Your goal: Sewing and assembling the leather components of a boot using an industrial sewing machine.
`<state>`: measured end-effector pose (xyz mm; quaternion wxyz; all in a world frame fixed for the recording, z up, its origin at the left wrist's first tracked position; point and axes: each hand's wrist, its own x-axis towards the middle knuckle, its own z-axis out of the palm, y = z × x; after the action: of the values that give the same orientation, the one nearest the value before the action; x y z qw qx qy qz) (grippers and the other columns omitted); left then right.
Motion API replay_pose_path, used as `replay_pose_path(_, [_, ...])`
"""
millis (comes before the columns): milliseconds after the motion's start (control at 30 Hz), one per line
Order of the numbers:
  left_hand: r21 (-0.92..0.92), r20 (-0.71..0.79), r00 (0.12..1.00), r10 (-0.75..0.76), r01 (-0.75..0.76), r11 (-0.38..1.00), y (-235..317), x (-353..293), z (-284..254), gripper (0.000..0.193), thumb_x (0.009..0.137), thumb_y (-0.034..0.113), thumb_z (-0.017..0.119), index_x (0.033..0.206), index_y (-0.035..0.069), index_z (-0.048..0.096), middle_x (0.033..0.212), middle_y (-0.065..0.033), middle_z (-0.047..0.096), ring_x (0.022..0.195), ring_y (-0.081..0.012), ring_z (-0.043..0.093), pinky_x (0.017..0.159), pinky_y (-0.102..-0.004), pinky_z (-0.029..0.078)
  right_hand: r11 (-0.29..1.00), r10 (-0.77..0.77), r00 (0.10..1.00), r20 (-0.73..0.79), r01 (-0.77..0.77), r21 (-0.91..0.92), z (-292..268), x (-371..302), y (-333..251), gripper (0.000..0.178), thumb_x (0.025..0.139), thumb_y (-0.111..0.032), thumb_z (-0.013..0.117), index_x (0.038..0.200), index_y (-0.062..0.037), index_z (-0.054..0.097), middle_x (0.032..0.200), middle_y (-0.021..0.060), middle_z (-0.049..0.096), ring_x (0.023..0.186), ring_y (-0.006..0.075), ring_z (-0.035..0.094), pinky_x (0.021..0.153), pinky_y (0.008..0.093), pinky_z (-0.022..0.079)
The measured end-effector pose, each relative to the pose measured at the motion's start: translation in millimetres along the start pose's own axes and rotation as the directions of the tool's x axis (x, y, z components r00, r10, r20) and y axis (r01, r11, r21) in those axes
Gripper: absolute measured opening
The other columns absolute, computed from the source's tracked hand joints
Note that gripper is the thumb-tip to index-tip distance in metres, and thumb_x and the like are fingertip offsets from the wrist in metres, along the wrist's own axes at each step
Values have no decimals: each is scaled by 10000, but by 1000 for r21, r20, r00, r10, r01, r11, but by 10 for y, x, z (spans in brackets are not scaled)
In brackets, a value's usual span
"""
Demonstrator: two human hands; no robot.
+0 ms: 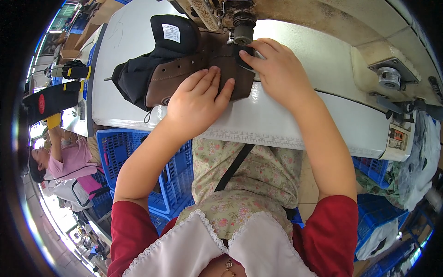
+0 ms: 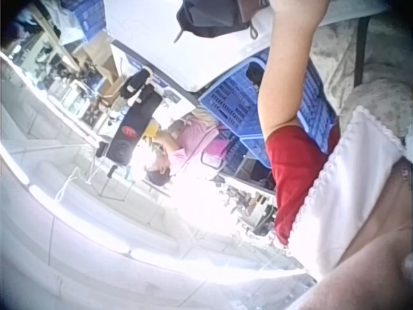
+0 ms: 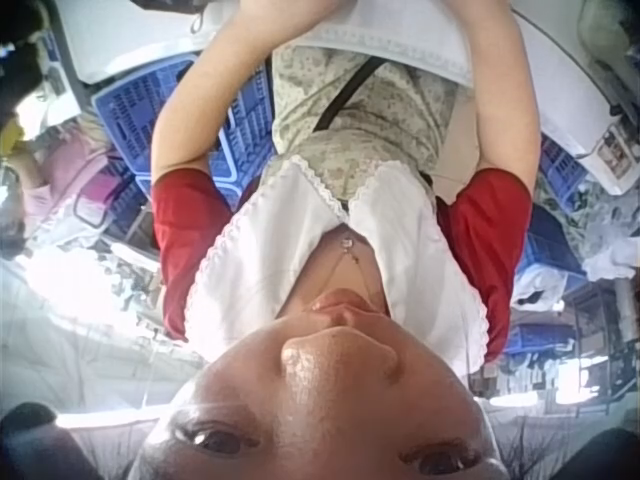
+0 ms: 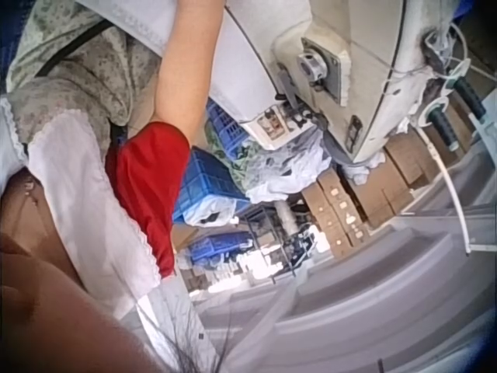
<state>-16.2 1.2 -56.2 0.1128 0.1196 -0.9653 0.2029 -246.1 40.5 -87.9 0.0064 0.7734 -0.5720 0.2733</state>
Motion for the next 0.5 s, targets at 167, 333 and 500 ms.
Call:
replay_pose_path(167, [16,-11,1000,2,-2,1000,-19,18,-6,421,745,179,575,1133,46,672,1065,-199,710,1071,-286,671,988,-368,491,1000,9,1000,-11,-10,-5,28,5,15,380,806,-27,596,1156,-108,718,1181,88,641,1182,273,564,964,404,481])
replay_pose_path(333, [22,-34,999,4,-3,1000,-42,22,26,399,752,175,578,1122,63,676,1058,-189,715,1054,-281,678,987,-366,493,999,32,999,-11,-32,-22,45,3,-7,379,806,-31,603,1159,-109,717,1170,88,641,1173,272,566,965,402,481])
replay_pose_path(500, [28,-27,1000,0,1,1000,-66,46,32,393,762,171,581,1129,65,674,1067,-188,714,1061,-278,677,993,-365,489,998,59,998,-31,-60,-25,46,8,-30,385,806,-9,597,1156,-112,720,1171,83,648,1171,272,572,979,411,477])
